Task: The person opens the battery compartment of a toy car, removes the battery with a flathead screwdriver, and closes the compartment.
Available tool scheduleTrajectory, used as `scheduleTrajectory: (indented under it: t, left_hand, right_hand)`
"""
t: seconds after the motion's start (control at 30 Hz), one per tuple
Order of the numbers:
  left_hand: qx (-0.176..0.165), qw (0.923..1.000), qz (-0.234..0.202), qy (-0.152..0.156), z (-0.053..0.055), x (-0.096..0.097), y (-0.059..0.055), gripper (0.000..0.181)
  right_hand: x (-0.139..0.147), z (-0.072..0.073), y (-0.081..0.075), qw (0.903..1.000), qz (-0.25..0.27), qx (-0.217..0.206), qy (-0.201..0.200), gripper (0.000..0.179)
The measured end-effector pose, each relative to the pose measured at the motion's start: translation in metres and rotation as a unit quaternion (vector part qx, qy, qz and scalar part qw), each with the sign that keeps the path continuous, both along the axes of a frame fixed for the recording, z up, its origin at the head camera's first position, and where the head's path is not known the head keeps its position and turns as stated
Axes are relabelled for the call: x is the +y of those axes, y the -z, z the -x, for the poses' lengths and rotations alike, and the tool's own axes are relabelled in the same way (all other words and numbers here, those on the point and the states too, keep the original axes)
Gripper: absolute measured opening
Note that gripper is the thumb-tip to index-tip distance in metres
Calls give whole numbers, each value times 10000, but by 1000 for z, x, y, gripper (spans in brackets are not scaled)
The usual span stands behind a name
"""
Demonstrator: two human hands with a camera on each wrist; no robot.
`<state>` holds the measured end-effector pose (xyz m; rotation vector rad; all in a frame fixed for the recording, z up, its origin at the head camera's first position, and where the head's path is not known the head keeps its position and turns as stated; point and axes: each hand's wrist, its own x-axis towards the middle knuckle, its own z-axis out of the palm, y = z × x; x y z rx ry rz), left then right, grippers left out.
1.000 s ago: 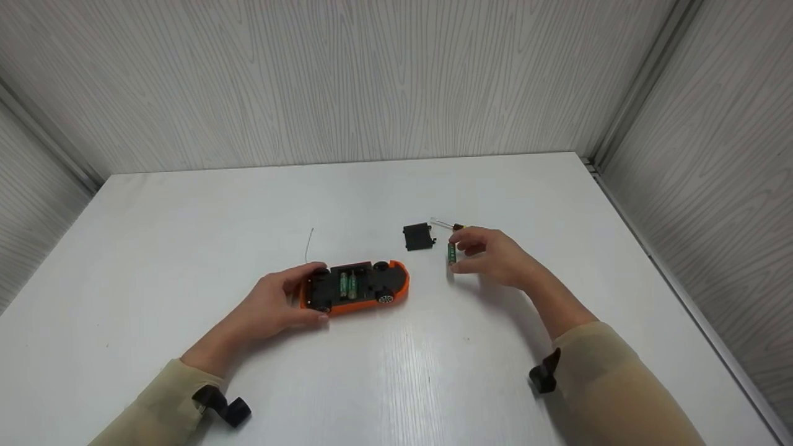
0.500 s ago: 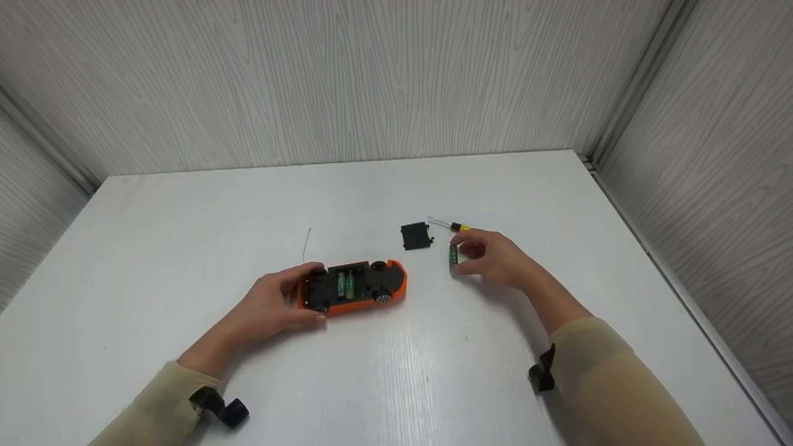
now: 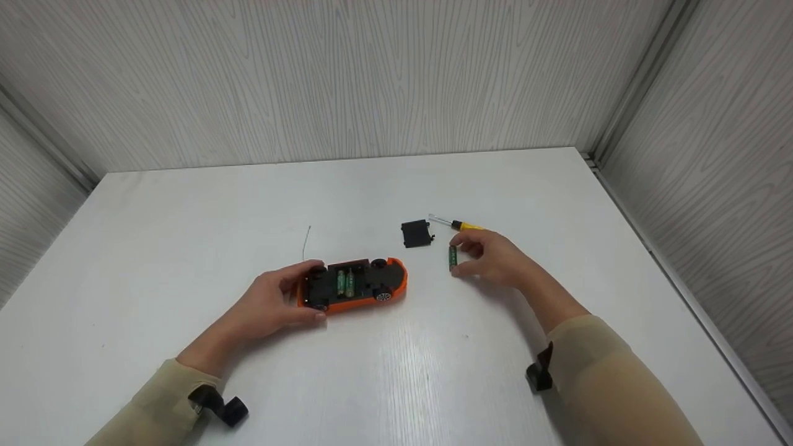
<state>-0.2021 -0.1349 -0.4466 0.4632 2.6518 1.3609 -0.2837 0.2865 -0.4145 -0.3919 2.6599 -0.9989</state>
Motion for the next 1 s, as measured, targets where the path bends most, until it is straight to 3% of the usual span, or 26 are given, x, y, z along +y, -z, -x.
scheduleTrajectory:
  t: [1.0]
  left_hand:
    - [31, 10000, 11, 4, 0, 1, 1, 96]
  right_hand:
    - [3, 1, 6, 9998, 74, 95, -176, 59]
